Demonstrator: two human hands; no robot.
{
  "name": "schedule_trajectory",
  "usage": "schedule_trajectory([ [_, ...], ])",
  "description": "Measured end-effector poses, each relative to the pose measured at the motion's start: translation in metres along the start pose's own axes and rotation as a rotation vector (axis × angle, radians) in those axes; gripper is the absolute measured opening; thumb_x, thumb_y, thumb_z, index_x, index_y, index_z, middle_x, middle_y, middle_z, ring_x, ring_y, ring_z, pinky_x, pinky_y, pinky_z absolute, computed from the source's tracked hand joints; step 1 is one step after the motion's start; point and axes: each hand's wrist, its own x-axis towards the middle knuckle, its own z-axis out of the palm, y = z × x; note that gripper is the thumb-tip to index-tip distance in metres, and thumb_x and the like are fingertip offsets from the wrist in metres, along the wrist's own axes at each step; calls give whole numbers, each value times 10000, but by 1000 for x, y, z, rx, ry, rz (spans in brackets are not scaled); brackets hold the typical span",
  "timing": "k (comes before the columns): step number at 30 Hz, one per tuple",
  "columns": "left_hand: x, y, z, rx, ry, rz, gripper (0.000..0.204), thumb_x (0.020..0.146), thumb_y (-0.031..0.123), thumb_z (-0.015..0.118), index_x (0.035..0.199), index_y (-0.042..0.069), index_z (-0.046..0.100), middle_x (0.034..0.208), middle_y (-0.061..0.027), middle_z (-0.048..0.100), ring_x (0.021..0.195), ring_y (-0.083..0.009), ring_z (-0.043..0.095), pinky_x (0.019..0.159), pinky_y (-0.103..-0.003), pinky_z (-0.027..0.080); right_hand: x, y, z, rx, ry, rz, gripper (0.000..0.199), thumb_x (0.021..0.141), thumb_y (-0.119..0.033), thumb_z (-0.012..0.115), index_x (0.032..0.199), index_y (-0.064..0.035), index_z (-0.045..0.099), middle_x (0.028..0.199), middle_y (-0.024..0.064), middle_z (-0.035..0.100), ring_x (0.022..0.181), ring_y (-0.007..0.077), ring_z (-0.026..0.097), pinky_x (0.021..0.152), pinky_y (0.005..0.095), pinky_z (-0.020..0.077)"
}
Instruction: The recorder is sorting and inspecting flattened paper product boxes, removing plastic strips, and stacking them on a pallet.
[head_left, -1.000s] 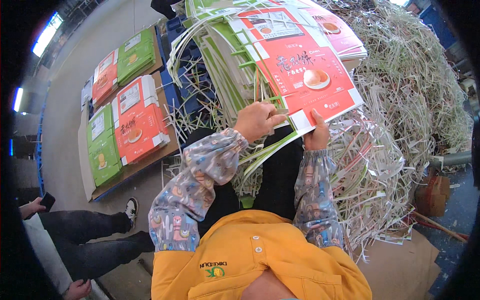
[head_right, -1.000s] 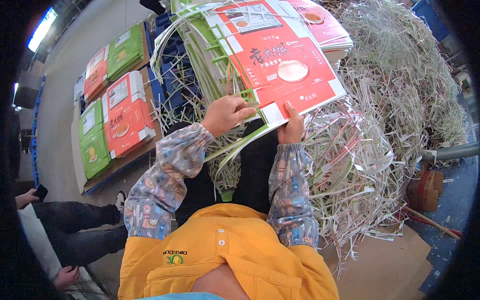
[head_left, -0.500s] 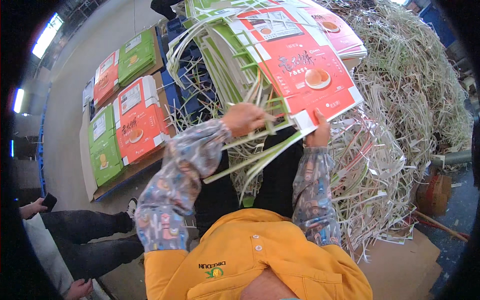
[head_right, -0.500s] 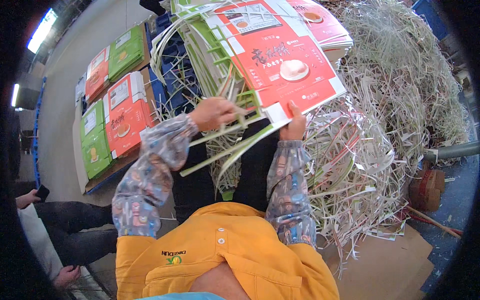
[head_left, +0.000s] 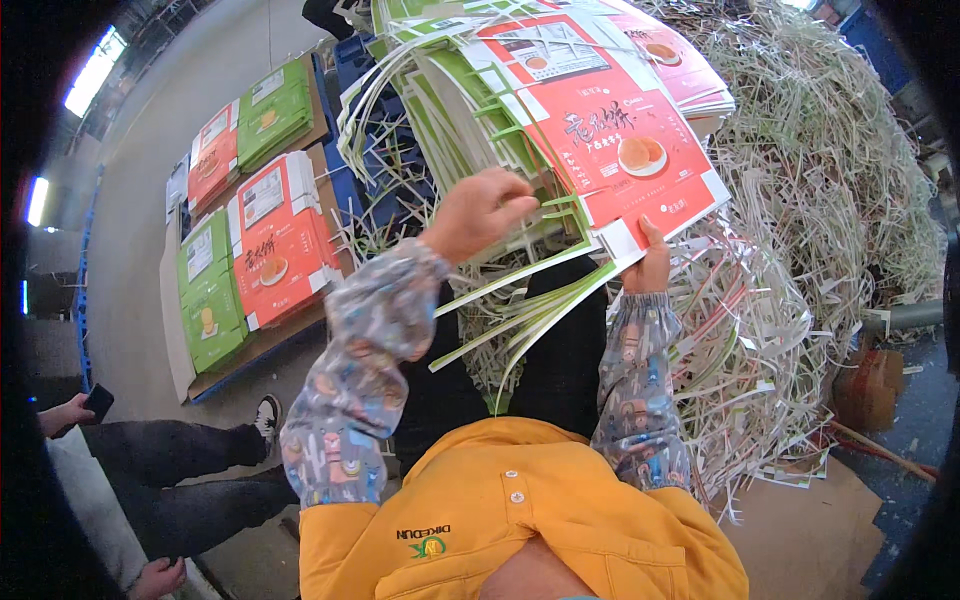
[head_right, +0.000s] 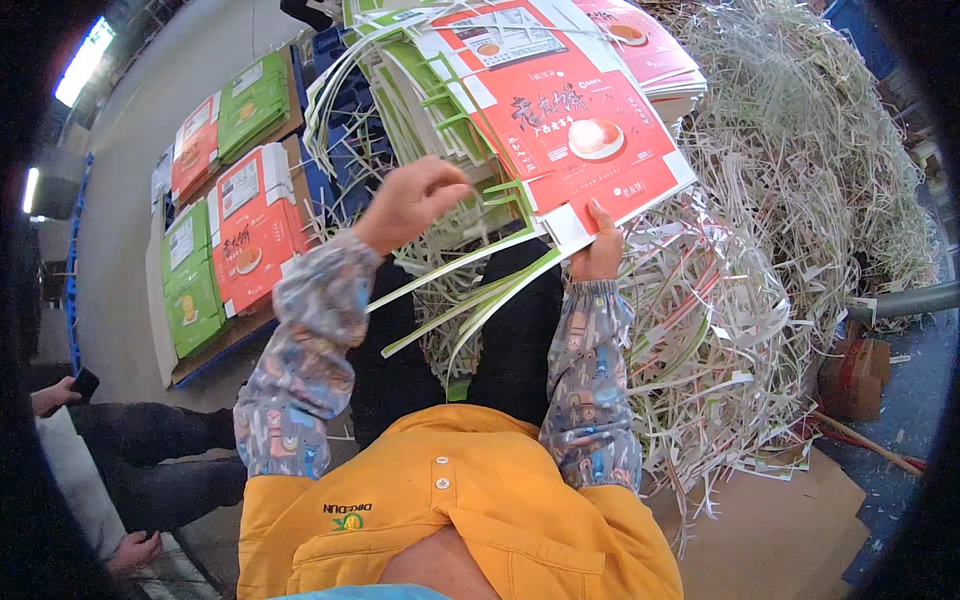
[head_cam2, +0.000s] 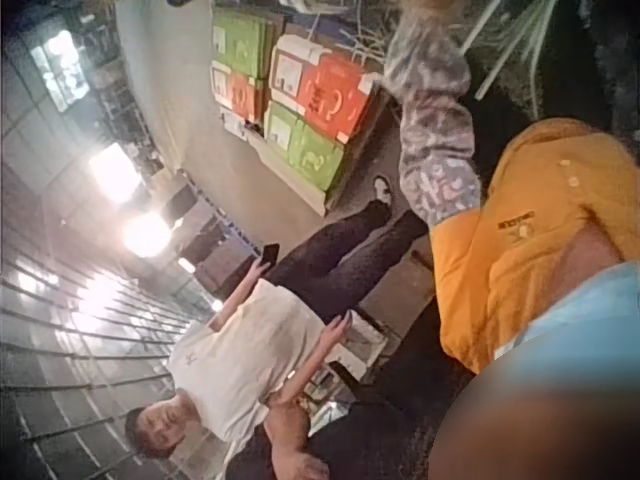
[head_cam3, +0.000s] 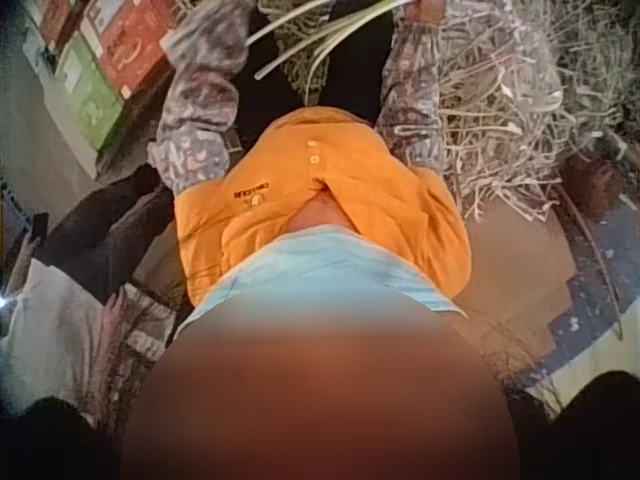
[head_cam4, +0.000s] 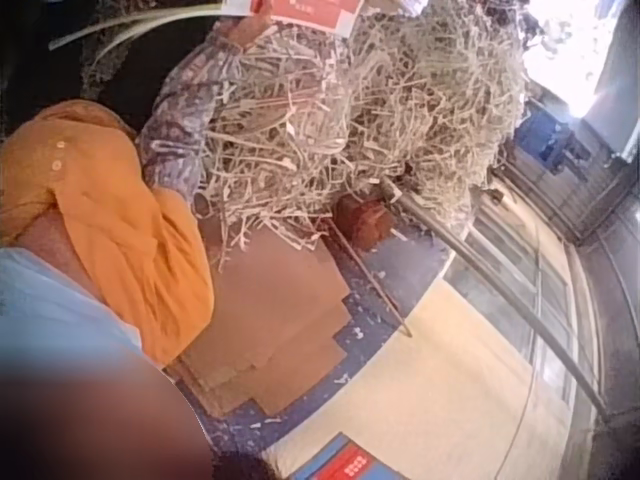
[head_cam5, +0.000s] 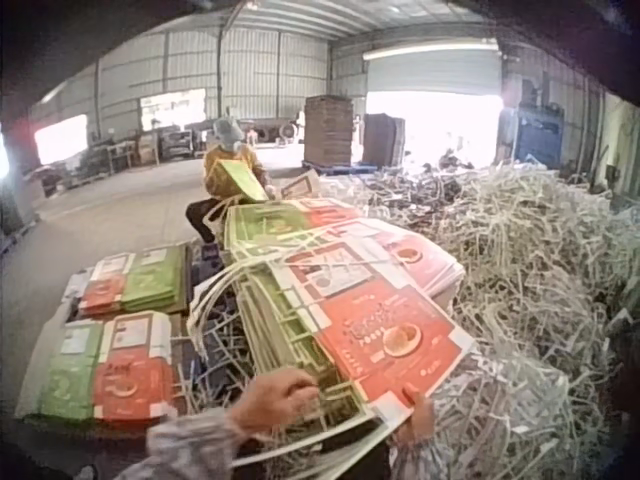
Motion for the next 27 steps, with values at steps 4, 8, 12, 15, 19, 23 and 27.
schedule_trajectory([
  [4, 20, -10, 49, 187, -148, -194, 270, 795, 284, 564, 816, 17, 601, 710, -94, 572, 648, -138, 549, 560, -270, 424, -2, -2, 1, 12, -8, 4, 320, 800, -93, 526, 1079, 33, 434, 1016, 143, 553, 902, 255, 578, 789, 365, 490],
  [8, 22, -42, 72, -397, -299, -445, 284, 816, 302, 548, 799, 23, 599, 648, -51, 539, 588, -117, 510, 537, -262, 406, -5, 4, 11, 21, -9, 0, 319, 794, -69, 531, 1078, 38, 432, 1025, 141, 549, 917, 250, 571, 818, 359, 474],
  [12, 17, -40, 45, -640, -282, -380, 261, 838, 283, 525, 750, 47, 593, 575, 25, 468, 510, -79, 424, 488, -238, 363, 0, -1, 2, 0, 69, -90, 316, 774, -56, 547, 1046, 72, 448, 966, 148, 565, 823, 240, 596, 742, 336, 503],
  [15, -5, -84, -16, -402, -355, -365, 258, 842, 276, 516, 749, 45, 583, 582, 36, 445, 521, -61, 395, 484, -227, 350, 0, -22, -6, 12, 21, 4, 321, 781, -75, 549, 1056, 57, 448, 964, 147, 567, 829, 242, 600, 711, 341, 516],
  [19, -76, -150, -107, 759, -153, -679, 308, 808, 328, 486, 884, 70, 634, 665, -147, 586, 696, -303, 594, 642, -398, 436, 6, -27, -11, 18, 20, -24, 319, 784, -77, 546, 1057, 54, 446, 965, 145, 568, 840, 245, 599, 728, 345, 512],
  [23, -122, -202, -154, 1045, -134, -694, 333, 747, 283, 567, 996, 64, 586, 944, -126, 600, 882, -340, 561, 814, -404, 423, 1, -27, -3, -37, -20, -14, 329, 787, -79, 539, 1071, 55, 442, 1013, 145, 552, 891, 238, 580, 790, 346, 483],
  [27, -32, -116, -97, 210, 221, -204, 383, 733, 232, 611, 1021, -12, 545, 988, -168, 567, 866, -246, 575, 752, -328, 452, -22, -26, 7, -56, -7, -35, 373, 795, -110, 536, 1121, 26, 416, 1021, 128, 555, 903, 240, 572, 793, 358, 476],
])
